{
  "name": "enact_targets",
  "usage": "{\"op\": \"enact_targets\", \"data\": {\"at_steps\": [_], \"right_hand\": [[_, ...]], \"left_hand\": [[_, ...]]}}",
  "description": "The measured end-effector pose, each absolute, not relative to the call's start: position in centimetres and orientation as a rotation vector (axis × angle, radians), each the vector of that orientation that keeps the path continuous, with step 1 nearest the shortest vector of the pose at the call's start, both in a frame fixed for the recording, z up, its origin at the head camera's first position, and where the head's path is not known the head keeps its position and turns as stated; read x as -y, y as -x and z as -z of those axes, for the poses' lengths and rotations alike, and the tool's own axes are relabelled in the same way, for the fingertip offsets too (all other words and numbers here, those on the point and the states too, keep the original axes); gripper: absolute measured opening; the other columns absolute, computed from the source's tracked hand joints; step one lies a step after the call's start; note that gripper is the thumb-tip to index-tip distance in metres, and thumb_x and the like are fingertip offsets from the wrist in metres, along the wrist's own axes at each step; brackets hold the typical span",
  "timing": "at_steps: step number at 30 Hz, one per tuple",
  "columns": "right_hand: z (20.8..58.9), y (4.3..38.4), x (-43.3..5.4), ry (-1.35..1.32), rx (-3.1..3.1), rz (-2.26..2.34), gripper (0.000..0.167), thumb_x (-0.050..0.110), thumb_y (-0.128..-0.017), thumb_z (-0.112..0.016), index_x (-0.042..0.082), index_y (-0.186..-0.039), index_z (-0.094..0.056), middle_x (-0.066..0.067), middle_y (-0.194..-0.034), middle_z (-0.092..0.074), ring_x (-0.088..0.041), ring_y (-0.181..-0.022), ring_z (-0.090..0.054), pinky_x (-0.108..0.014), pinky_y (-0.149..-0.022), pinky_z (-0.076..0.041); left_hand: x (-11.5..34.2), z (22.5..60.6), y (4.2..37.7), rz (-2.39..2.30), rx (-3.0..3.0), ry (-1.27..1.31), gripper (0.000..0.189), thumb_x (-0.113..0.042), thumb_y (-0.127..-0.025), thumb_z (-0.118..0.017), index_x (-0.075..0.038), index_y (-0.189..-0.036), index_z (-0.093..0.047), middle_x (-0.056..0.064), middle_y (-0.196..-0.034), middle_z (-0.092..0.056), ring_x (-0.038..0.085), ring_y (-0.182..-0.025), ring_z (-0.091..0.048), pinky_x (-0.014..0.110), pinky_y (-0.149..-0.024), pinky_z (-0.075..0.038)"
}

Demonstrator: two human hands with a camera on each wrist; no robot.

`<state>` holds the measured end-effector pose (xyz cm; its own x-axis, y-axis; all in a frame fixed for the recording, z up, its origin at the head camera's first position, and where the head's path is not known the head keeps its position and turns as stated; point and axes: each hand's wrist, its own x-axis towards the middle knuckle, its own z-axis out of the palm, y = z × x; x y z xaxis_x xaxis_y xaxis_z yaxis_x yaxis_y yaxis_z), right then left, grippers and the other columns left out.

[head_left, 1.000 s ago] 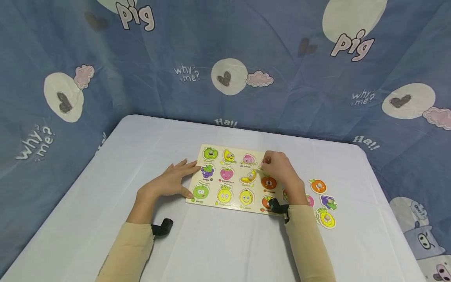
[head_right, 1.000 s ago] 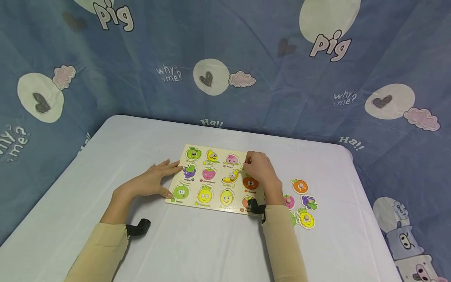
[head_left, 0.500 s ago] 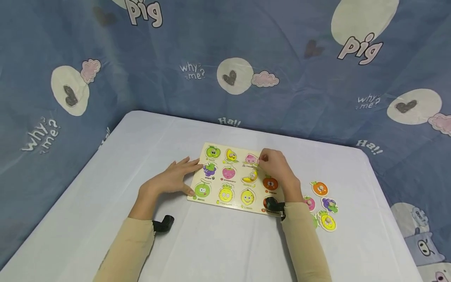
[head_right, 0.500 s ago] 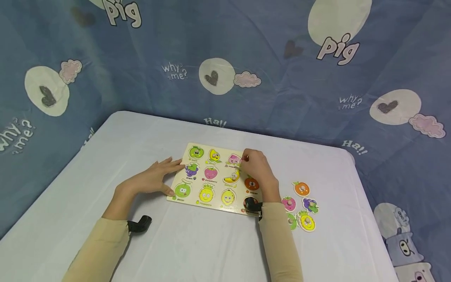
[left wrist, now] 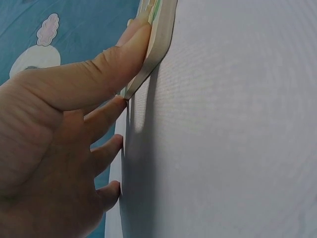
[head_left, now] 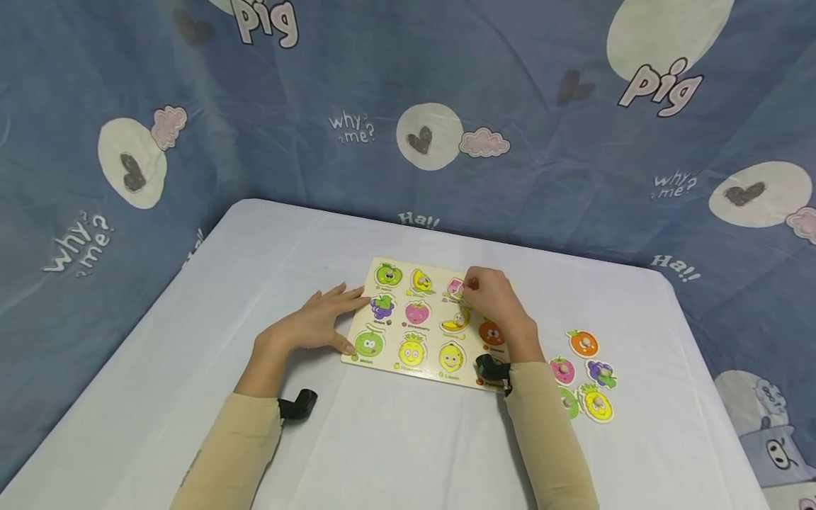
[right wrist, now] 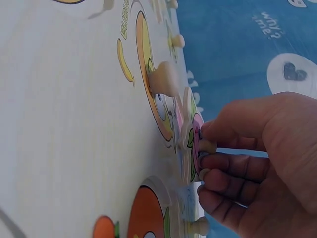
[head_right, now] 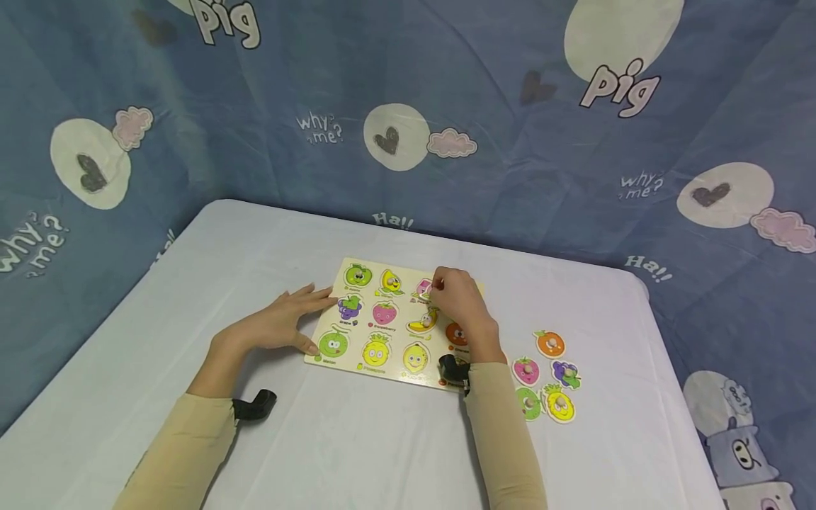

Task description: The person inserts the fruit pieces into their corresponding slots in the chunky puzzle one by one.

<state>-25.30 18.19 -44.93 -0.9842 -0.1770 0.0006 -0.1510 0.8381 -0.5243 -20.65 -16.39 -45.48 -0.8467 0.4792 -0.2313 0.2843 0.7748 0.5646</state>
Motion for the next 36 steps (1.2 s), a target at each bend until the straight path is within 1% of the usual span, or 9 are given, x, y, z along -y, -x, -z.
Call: {"op": "enact_targets", "data": {"at_steps": [11, 19, 25, 29, 36], "right_hand": [[45.1, 25.5, -17.8, 0.264, -2.935, 0.862, 0.008, 0.018, -0.092, -0.062, 0.011, -0.09, -0.067, -0.006, -0.089, -0.067, -0.023, -0.078, -0.055, -0.032, -0.066, -0.046], [45.8, 25.6, -17.7, 0.253, -2.917, 0.848, 0.009, 0.02, -0.093, -0.063, 0.011, -0.091, -0.067, -0.007, -0.089, -0.066, -0.023, -0.078, -0.054, -0.031, -0.065, -0.046], [45.7, 25.8, -17.4, 0.275, -2.93, 0.854, 0.009, 0.019, -0.094, -0.064, 0.011, -0.091, -0.068, -0.006, -0.09, -0.067, -0.023, -0.081, -0.055, -0.034, -0.071, -0.048], [45.7, 25.9, -17.2, 0.311, -2.933, 0.856, 0.011, 0.019, -0.094, -0.064, 0.01, -0.094, -0.07, -0.007, -0.091, -0.067, -0.023, -0.082, -0.055, -0.035, -0.075, -0.048], [45.6, 26.2, -16.8, 0.366, -2.941, 0.843, 0.01, 0.017, -0.093, -0.065, 0.008, -0.093, -0.069, -0.008, -0.087, -0.065, -0.023, -0.08, -0.054, -0.033, -0.072, -0.047]], "left_hand": [[16.5, 45.7, 20.7, -0.74, -2.603, -0.572, 0.102, -0.03, -0.065, -0.09, -0.023, -0.154, -0.039, 0.003, -0.166, -0.024, 0.035, -0.157, -0.005, 0.062, -0.125, 0.0], [16.4, 45.6, 20.8, -0.714, -2.599, -0.596, 0.104, -0.034, -0.066, -0.089, -0.023, -0.155, -0.037, 0.001, -0.166, -0.023, 0.034, -0.157, -0.005, 0.061, -0.125, 0.0], [16.4, 45.6, 20.8, -0.719, -2.601, -0.588, 0.103, -0.033, -0.066, -0.089, -0.023, -0.154, -0.037, 0.001, -0.166, -0.023, 0.034, -0.157, -0.005, 0.061, -0.125, 0.0], [16.5, 45.7, 20.6, -0.725, -2.604, -0.59, 0.103, -0.033, -0.066, -0.089, -0.023, -0.154, -0.037, 0.002, -0.166, -0.023, 0.034, -0.157, -0.005, 0.061, -0.125, 0.0], [16.4, 45.6, 20.5, -0.739, -2.61, -0.567, 0.103, -0.03, -0.066, -0.09, -0.022, -0.154, -0.038, 0.002, -0.166, -0.024, 0.034, -0.157, -0.005, 0.061, -0.125, -0.001]]}}
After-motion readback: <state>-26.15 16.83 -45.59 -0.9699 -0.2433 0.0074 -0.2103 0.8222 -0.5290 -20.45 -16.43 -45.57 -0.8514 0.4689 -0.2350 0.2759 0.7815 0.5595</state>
